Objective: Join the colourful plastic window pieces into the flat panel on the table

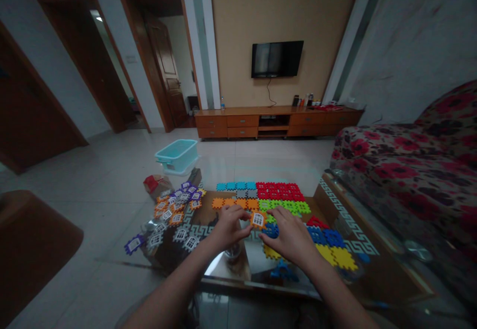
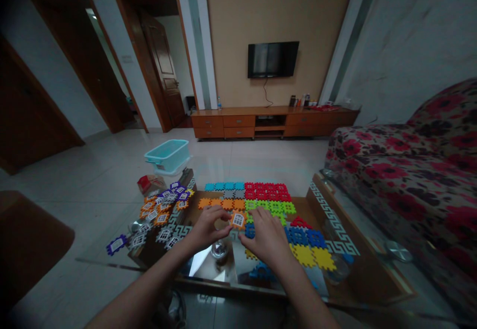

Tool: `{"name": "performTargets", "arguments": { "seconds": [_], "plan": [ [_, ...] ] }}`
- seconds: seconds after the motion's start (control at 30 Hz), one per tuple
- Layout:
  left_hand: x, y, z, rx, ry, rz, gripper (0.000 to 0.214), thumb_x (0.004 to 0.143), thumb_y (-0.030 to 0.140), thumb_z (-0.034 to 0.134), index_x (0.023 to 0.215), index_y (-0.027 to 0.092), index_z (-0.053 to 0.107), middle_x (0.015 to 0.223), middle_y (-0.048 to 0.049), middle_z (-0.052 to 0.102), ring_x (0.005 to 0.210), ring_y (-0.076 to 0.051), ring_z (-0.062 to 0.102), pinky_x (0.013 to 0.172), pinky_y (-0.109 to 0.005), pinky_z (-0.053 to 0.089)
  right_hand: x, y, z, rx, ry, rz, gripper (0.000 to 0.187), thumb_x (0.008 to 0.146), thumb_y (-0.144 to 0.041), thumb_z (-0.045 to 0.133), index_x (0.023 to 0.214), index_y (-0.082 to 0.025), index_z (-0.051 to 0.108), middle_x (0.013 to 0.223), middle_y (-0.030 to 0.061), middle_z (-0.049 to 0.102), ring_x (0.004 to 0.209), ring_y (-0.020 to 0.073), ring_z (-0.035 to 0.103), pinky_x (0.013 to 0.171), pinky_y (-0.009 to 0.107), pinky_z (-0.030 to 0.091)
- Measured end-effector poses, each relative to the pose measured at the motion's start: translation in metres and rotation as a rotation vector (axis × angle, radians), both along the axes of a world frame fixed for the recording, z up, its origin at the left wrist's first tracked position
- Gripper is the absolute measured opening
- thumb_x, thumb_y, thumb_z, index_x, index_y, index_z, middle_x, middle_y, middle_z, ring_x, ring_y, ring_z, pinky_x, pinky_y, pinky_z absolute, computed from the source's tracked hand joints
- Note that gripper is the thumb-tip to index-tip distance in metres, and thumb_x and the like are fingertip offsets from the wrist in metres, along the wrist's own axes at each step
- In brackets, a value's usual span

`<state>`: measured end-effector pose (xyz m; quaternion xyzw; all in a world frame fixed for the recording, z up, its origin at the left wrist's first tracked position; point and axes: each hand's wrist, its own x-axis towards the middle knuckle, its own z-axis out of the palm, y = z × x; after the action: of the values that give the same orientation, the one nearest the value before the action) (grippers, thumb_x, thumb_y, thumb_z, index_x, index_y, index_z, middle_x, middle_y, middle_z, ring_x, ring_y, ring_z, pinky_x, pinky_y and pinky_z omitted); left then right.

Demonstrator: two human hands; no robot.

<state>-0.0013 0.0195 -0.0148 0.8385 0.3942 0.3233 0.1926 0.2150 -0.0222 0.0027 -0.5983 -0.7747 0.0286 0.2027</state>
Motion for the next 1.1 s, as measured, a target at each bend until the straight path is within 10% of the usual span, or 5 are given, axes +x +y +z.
{"name": "performTargets", "arguments": {
  "seconds": [0.27,1.1],
  "plan": [
    [0.001,0.022,-0.036,-0.068,-0.063,0.118,0.009,0.077,0.023,0.071,0.081,0.016,0.066,0.080,-0.0028,0.067,0.077,-0.016,0.060,0.071,-0.026,0.040,0.002,-0.001,0.002,-0.163,-0.044,-0.061,0.020,0.081,-0.040,0.066,0.077,-0.022,0.062,0.082,0.0037,0.069,0.079,0.0238,0.064,0.066,0.031,0.034],
    [0.011,0.046,-0.083,-0.206,0.090,0.191,0.011,0.076,0.022,0.066,0.083,0.015,0.070,0.075,-0.0032,0.068,0.071,-0.016,0.060,0.068,-0.025,0.041,0.002,-0.003,-0.003,-0.200,-0.028,-0.051,0.020,0.082,-0.039,0.066,0.072,-0.022,0.062,0.076,0.0028,0.068,0.073,0.0206,0.061,0.063,0.029,0.030]
  ]
}}
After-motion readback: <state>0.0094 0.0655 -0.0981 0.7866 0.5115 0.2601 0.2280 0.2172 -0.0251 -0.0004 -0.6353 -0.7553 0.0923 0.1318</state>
